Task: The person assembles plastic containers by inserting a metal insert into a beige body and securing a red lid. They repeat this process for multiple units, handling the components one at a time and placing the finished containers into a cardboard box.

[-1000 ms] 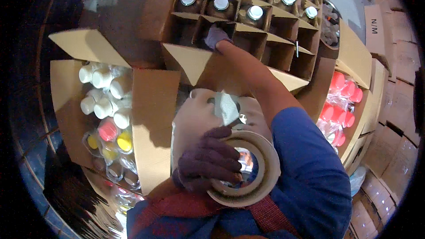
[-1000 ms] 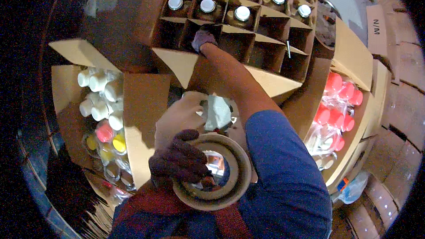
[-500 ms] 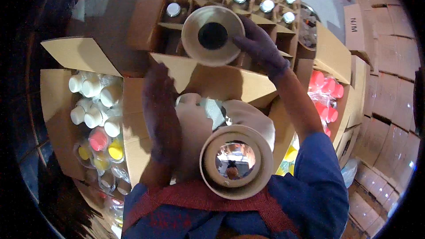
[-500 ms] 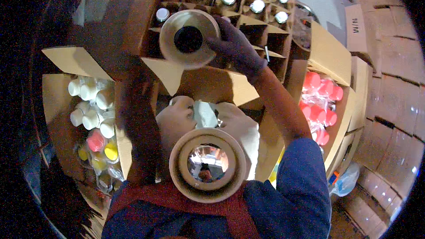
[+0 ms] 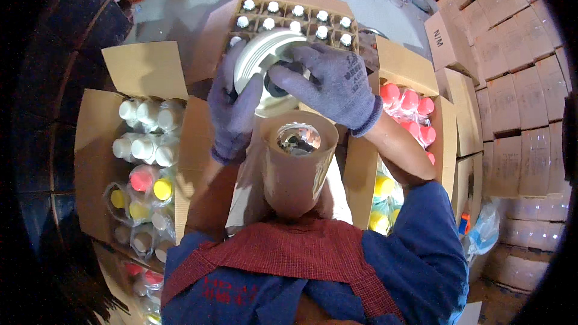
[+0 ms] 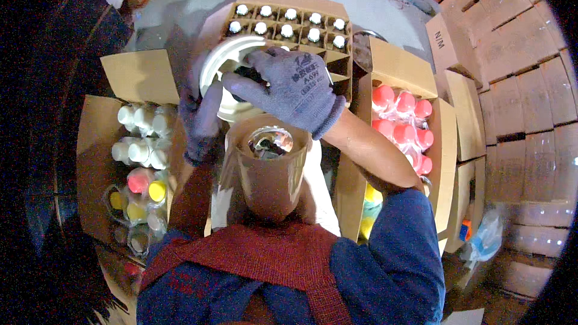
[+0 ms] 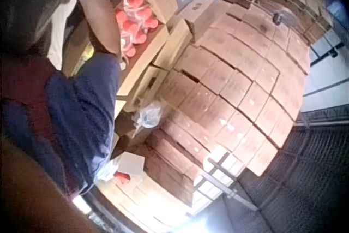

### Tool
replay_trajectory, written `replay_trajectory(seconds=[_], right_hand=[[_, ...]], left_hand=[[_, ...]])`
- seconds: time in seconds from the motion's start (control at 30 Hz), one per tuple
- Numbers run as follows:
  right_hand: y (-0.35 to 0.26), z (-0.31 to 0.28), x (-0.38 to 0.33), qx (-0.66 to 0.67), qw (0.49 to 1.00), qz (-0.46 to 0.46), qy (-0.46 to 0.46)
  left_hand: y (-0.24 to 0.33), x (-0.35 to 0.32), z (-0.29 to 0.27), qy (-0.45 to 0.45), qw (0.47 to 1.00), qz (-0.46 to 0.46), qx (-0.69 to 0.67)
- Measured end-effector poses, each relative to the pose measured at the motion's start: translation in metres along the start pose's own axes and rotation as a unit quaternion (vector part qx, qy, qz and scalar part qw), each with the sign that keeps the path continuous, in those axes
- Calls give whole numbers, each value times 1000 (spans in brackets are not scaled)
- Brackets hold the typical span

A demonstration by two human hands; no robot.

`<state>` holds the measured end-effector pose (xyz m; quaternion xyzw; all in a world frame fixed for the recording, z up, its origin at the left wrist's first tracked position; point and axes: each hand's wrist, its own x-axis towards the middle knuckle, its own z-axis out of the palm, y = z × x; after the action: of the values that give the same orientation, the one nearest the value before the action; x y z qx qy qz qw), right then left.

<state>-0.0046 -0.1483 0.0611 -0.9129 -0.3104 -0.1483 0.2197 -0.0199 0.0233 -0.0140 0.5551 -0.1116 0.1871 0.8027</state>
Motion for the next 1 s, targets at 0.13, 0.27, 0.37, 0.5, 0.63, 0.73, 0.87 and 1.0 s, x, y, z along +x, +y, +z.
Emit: replay_trajectory(seconds=[0.13,0.27,0.37,0.5,0.63,0.73,0.87,1.0], right_hand=[[-18,-1,-6,-121,968,-208,64],[-23,11,-10,-61,978,-124,154],[-23,13,-9,304,935,140,121],[-35,24,-14,247,932,14,263],[19,12,-27,431,888,-159,32],[39,4,-32,706,691,-129,-84],[14,15,-42,438,888,-53,132],[66,3,-48,604,797,-5,-5]], left_hand=[[22,-19,4,62,991,-77,-95],[54,-27,34,103,995,7,-18],[50,-36,35,-7,931,232,281],[62,-27,46,-46,995,-9,-93],[69,-8,27,-264,748,413,448],[69,14,10,-338,731,423,415],[64,16,54,-326,878,259,238],[69,36,57,-400,621,554,385]])
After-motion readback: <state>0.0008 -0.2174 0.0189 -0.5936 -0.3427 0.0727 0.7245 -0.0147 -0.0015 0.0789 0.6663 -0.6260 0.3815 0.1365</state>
